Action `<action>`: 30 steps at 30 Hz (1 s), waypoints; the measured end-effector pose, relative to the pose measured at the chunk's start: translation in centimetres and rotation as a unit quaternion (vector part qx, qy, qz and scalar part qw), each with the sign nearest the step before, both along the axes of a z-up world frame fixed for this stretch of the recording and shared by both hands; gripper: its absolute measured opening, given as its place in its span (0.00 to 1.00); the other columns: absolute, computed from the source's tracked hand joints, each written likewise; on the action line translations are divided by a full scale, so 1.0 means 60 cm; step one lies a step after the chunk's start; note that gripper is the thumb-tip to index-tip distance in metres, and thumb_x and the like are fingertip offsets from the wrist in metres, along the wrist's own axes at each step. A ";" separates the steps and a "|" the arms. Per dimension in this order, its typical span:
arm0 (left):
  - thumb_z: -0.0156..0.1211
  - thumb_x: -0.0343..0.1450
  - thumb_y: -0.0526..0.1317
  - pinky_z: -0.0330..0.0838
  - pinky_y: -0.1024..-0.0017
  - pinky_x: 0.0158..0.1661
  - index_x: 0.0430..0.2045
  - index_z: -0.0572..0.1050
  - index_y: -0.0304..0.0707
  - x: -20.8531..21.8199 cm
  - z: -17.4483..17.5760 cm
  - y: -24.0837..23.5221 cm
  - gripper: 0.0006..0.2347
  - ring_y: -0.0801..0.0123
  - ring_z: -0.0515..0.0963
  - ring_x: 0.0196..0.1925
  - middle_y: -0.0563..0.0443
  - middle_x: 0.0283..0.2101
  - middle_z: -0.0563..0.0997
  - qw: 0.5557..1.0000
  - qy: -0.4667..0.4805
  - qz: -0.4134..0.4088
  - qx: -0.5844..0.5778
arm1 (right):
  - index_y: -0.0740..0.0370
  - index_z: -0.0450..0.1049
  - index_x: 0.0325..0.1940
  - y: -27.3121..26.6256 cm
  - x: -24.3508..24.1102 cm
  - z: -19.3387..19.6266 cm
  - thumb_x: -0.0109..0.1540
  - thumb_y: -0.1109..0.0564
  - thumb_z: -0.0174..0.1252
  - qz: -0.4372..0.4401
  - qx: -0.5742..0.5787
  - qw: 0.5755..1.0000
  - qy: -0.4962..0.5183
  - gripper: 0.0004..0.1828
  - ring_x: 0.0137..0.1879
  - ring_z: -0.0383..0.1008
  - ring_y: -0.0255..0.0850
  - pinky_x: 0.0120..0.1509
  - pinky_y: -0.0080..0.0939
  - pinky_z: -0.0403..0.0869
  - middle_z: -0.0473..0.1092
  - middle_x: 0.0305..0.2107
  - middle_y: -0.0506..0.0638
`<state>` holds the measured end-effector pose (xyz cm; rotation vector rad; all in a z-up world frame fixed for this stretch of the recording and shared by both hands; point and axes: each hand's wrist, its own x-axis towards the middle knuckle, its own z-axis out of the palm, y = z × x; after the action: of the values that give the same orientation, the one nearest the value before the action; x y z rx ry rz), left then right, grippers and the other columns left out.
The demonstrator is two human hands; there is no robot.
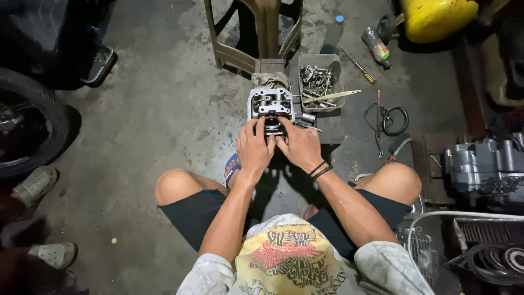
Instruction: Inspecting and assembling small components into a motorcycle engine cylinder head.
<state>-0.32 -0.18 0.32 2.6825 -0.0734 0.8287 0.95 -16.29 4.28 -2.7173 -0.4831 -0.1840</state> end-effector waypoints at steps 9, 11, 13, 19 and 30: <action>0.63 0.66 0.48 0.76 0.63 0.43 0.55 0.71 0.52 -0.002 -0.005 -0.001 0.22 0.56 0.77 0.53 0.53 0.52 0.70 1.000 -0.001 0.002 -0.005 | 0.43 0.62 0.71 -0.003 0.000 -0.012 0.62 0.44 0.57 0.000 0.007 1.000 -0.015 0.32 0.34 0.78 0.38 0.55 0.47 0.69 0.70 0.22 0.38; 0.63 0.66 0.48 0.76 0.62 0.43 0.55 0.72 0.53 -0.004 0.005 -0.001 0.22 0.56 0.77 0.54 0.53 0.52 0.71 1.000 -0.006 0.002 0.004 | 0.45 0.61 0.71 0.001 -0.002 -0.002 0.62 0.45 0.57 0.001 0.007 1.000 -0.020 0.33 0.35 0.78 0.39 0.55 0.48 0.69 0.71 0.23 0.39; 0.62 0.66 0.47 0.76 0.62 0.43 0.56 0.72 0.54 -0.003 0.006 0.001 0.21 0.56 0.77 0.54 0.53 0.52 0.71 1.000 -0.011 0.001 0.014 | 0.46 0.61 0.72 0.004 -0.005 0.003 0.62 0.46 0.58 0.001 0.008 1.000 -0.026 0.34 0.35 0.78 0.40 0.55 0.48 0.70 0.72 0.25 0.40; 0.64 0.66 0.47 0.76 0.63 0.45 0.56 0.71 0.53 -0.001 0.001 0.002 0.22 0.56 0.76 0.53 0.53 0.52 0.70 1.000 -0.012 -0.012 -0.004 | 0.44 0.63 0.70 -0.002 0.001 -0.009 0.63 0.44 0.56 0.002 0.012 0.999 -0.039 0.30 0.35 0.78 0.39 0.54 0.47 0.69 0.71 0.25 0.39; 0.64 0.66 0.46 0.78 0.63 0.43 0.52 0.74 0.55 0.001 0.009 0.004 0.19 0.58 0.79 0.51 0.54 0.49 0.72 1.000 -0.012 -0.006 0.007 | 0.42 0.65 0.69 -0.008 0.001 -0.017 0.63 0.42 0.55 0.005 -0.002 0.999 -0.046 0.29 0.37 0.78 0.39 0.55 0.48 0.70 0.71 0.27 0.39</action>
<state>-0.25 0.08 0.84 2.6824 -0.1017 0.8589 1.01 -16.77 3.26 -2.7194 -0.5232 -0.3075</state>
